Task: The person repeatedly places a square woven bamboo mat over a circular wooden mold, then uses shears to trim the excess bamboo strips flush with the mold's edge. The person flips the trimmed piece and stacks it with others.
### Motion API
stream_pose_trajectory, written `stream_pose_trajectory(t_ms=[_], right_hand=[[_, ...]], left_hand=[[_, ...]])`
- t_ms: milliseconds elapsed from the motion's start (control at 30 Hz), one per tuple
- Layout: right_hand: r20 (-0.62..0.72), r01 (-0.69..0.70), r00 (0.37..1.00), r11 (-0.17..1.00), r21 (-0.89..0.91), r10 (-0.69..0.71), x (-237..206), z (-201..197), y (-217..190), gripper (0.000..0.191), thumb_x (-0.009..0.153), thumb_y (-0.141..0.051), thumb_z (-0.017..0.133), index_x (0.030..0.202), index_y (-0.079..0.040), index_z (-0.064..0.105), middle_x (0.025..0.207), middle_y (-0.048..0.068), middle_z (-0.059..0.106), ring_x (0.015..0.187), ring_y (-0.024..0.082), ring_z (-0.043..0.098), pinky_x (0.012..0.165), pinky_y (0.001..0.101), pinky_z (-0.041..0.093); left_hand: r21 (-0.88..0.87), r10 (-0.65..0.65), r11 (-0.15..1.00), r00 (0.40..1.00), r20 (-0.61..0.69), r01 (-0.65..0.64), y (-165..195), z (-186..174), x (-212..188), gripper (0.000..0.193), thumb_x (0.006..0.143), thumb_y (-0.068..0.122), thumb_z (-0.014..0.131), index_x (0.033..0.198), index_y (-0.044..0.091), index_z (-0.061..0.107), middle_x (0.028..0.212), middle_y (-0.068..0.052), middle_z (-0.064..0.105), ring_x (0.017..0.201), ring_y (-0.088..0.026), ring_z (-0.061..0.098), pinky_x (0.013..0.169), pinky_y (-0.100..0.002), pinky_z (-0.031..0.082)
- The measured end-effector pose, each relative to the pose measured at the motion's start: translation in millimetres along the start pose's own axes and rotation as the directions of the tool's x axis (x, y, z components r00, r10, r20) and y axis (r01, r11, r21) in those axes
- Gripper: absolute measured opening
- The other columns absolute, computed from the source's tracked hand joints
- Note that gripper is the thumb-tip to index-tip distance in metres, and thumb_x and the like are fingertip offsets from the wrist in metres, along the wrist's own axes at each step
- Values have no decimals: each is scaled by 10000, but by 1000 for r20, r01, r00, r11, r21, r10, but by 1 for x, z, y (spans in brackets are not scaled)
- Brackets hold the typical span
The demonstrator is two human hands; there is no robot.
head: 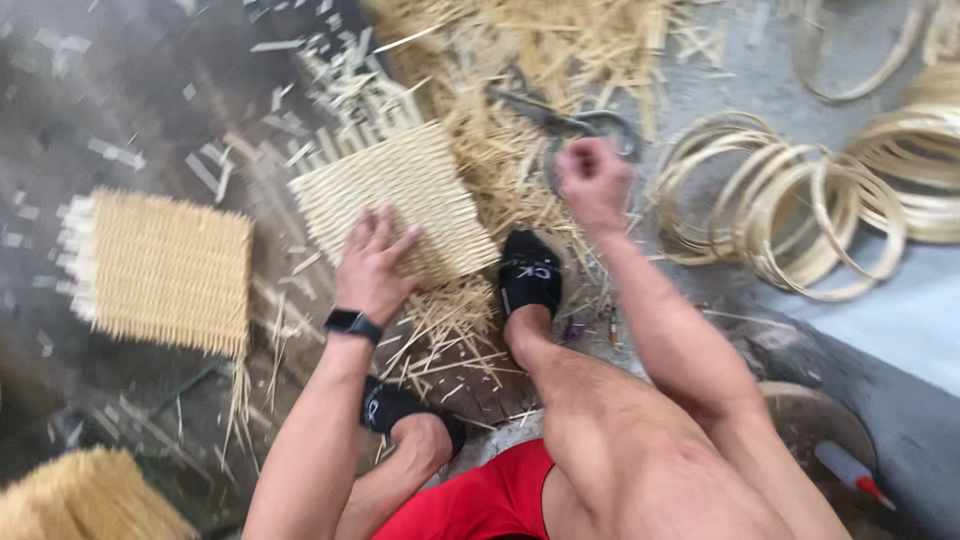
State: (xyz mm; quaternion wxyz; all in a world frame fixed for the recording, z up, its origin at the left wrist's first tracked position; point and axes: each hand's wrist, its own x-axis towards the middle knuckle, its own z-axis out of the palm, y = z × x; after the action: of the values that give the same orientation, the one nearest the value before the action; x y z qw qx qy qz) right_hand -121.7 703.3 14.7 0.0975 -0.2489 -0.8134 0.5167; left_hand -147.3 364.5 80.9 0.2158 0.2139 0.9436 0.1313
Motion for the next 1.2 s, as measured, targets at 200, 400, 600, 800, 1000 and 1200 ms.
stream_pose_trajectory(t_ms=[200, 400, 600, 800, 1000, 1200], right_hand=[[-359, -93, 875, 614, -784, -326, -9, -213, 67, 356, 830, -151, 804, 1134, -49, 650, 1188, 209, 563, 1168, 379, 497, 1016, 564, 341], [-207, -253, 967, 616, -746, 146, -53, -320, 94, 136, 1003, -96, 664, 1100, -69, 755, 1103, 206, 715, 1055, 372, 684, 1036, 493, 535], [-22, 40, 994, 558, -829, -104, -54, -300, 0, 61, 1046, -39, 653, 1053, -14, 709, 965, 205, 706, 895, 381, 700, 784, 476, 543], [396, 654, 731, 737, -170, -556, -44, -194, -185, 209, 941, -55, 729, 1132, 22, 691, 998, 138, 683, 863, 234, 662, 768, 347, 554], [463, 953, 236, 296, 62, -855, -34, -117, -307, 99, 971, -102, 752, 1009, -39, 687, 967, 88, 582, 866, 219, 607, 712, 343, 551], [447, 982, -21, 64, 175, -895, -76, -28, -353, 140, 918, -102, 722, 1034, -31, 689, 1058, 75, 650, 919, 177, 665, 762, 295, 616]], left_hand=[[15, 47, 999, 998, -36, -46, 7, -7, -12, 808, 639, 372, 903, 1401, 309, 641, 1655, -96, 342, 1545, -355, 249, 1248, -472, 232], [16, -5, 1000, 998, 56, 4, 6, -8, -9, 818, 631, 415, 904, 1392, 331, 616, 1652, -95, 306, 1535, -343, 216, 1240, -488, 201], [9, 91, 996, 972, -215, -91, 32, -43, -4, 732, 792, 395, 867, 1433, 218, 562, 1619, -158, 381, 1495, -362, 343, 1230, -509, 284], [-138, 345, 804, 643, -684, -579, 134, -89, -16, 426, 962, 225, 794, 1360, 147, 664, 1477, -174, 594, 1409, -331, 541, 1191, -468, 468], [-899, -142, 158, 891, -430, -409, 148, -164, -63, 315, 1005, 350, 692, 998, 36, 721, 861, -91, 696, 681, -170, 633, 565, -307, 524], [-971, -52, -235, 996, 69, 55, 104, -210, -84, 708, 978, 776, 342, 709, 159, 562, 568, 41, 517, 428, -68, 465, 341, -229, 384]])
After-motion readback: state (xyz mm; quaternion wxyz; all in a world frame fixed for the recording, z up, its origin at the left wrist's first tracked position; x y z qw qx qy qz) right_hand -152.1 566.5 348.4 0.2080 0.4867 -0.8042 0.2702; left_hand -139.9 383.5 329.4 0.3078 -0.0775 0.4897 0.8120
